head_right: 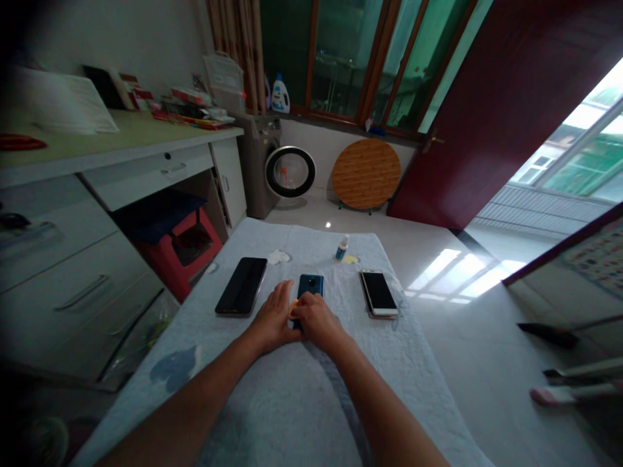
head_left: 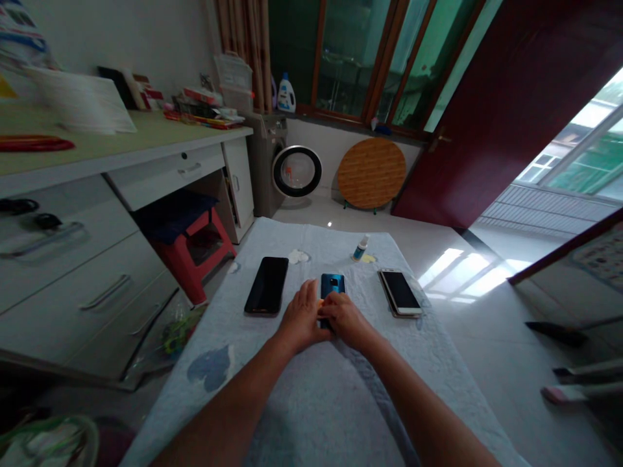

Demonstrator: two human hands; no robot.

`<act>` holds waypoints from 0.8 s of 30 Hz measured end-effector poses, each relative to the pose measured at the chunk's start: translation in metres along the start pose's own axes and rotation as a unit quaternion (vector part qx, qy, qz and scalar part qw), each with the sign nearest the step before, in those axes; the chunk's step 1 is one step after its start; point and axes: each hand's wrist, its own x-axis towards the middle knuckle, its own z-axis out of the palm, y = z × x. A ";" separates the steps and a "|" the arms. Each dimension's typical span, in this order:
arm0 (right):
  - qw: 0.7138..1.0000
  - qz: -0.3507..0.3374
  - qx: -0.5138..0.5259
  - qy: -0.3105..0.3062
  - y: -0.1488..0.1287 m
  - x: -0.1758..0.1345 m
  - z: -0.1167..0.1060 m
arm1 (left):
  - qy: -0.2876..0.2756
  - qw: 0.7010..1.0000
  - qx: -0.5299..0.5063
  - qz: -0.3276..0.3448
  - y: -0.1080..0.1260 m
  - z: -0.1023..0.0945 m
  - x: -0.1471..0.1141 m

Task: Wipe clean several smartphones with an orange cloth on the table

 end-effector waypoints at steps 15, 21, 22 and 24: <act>0.993 0.108 0.018 0.040 0.030 -0.007 -0.014 | -0.052 0.997 0.031 0.036 0.000 -0.009 0.001; 0.992 0.110 -0.026 0.056 0.027 0.008 -0.012 | -0.045 0.998 0.024 0.036 0.001 -0.008 0.000; 0.994 0.095 -0.023 0.053 0.023 0.007 -0.011 | -0.042 0.998 0.019 0.036 0.001 -0.008 0.000; 0.997 0.064 -0.013 0.036 0.016 0.002 -0.011 | -0.039 0.999 0.010 0.034 0.001 -0.008 -0.001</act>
